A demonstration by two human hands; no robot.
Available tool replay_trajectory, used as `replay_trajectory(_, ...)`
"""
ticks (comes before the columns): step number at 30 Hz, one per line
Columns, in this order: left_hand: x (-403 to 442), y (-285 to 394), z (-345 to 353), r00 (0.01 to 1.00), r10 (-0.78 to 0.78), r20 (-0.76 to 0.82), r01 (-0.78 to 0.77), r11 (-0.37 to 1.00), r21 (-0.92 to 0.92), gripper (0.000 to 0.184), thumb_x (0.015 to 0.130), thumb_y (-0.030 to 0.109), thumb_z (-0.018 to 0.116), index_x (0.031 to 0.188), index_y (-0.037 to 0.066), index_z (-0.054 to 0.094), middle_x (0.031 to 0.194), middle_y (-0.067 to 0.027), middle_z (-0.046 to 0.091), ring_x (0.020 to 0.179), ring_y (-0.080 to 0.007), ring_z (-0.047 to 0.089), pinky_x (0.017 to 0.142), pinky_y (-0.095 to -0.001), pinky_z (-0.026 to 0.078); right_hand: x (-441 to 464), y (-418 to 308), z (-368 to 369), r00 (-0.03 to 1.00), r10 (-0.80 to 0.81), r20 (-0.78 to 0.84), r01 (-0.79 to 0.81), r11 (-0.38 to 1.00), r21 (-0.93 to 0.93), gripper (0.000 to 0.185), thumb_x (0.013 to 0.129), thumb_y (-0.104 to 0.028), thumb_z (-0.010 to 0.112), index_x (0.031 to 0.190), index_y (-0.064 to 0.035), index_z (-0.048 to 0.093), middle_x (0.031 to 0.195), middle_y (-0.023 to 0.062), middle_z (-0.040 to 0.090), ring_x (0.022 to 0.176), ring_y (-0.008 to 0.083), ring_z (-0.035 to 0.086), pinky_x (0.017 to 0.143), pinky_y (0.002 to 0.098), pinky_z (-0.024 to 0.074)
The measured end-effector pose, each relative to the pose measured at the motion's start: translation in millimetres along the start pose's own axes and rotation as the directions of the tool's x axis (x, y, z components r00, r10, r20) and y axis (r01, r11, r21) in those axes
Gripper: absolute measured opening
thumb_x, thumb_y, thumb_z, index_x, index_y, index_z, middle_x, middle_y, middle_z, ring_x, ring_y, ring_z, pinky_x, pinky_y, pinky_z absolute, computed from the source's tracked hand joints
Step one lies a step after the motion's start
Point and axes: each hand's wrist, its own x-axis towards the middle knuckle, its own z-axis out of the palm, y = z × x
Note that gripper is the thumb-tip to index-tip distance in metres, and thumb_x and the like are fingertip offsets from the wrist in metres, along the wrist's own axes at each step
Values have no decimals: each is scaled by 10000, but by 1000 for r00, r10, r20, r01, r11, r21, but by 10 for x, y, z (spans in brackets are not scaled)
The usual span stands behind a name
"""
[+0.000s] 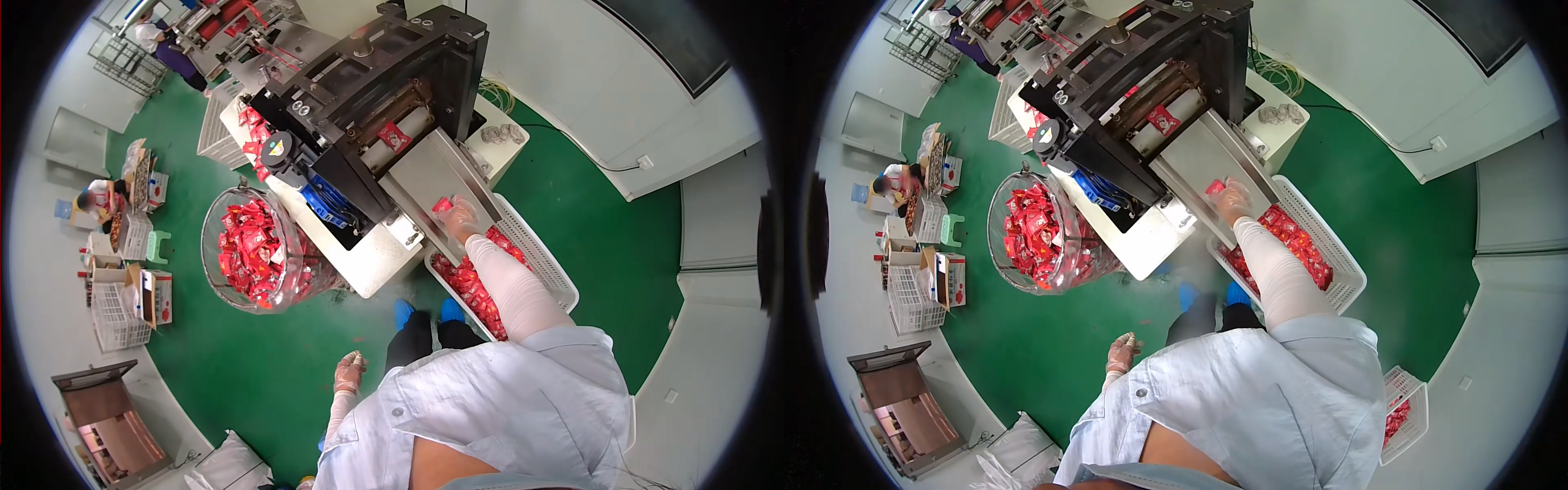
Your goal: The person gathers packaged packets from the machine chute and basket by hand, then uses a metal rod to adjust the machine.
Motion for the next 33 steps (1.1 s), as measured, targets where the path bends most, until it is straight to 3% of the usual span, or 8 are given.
replay_trajectory(3,34,-13,25,1000,12,4,-11,1000,-20,362,913,233,571,1170,-20,537,867,-102,674,662,-150,605,618,-273,499,7,71,-38,997,-9,76,15,997,-79,629,701,-394,740,1174,-40,523,1119,199,592,1071,346,559,937,374,435)
replay_trajectory(6,66,-13,53,1000,28,10,-28,1000,-10,360,912,228,571,1170,-20,537,869,-105,674,662,-149,606,618,-273,499,-85,46,-146,999,31,22,-29,997,-78,636,703,-379,736,1196,-44,514,1142,206,577,1105,342,534,944,375,430)
replay_trajectory(9,53,32,77,999,23,23,-23,999,22,355,911,222,571,1167,-21,538,866,-106,673,662,-150,607,616,-271,499,-69,32,-56,988,-101,-114,102,995,3,596,702,-320,736,1189,-63,509,1193,212,542,1110,346,526,944,385,437)
replay_trajectory(15,19,70,60,1000,9,-6,-9,1000,6,333,904,188,562,1164,-19,553,850,-88,674,675,-132,604,632,-254,490,118,-96,186,987,-54,-151,74,989,132,713,705,-254,746,1285,-40,392,1304,239,405,1188,370,446,984,391,416)
replay_trajectory(24,-90,0,47,999,-43,-11,44,997,56,284,908,217,542,1110,26,596,811,-55,666,637,-110,579,596,-251,460,55,-219,62,958,-214,-193,244,958,151,775,689,-240,741,1312,20,362,1261,232,464,1196,380,403,1018,386,354)
replay_trajectory(27,-50,-69,-3,999,-41,2,40,997,67,293,900,227,550,1101,20,599,790,-48,665,631,-104,579,595,-255,458,92,-439,37,956,-174,-238,221,957,189,714,680,-249,747,1282,-39,427,1312,225,400,1139,387,465,972,394,401)
replay_trajectory(30,-25,-109,-41,999,-52,-2,52,998,45,314,896,222,559,1117,1,588,815,-62,675,651,-111,599,615,-255,471,181,-596,74,973,-93,-212,126,981,147,602,680,-248,748,1207,-86,505,1217,220,503,1051,388,536,922,402,436)
replay_trajectory(33,-52,-116,-55,997,-77,-13,77,996,48,334,895,216,562,1149,-1,570,851,-75,681,676,-121,614,633,-259,481,201,-532,46,997,-57,-55,64,988,143,512,686,-250,744,1139,-112,548,1059,208,603,954,399,577,860,409,469)
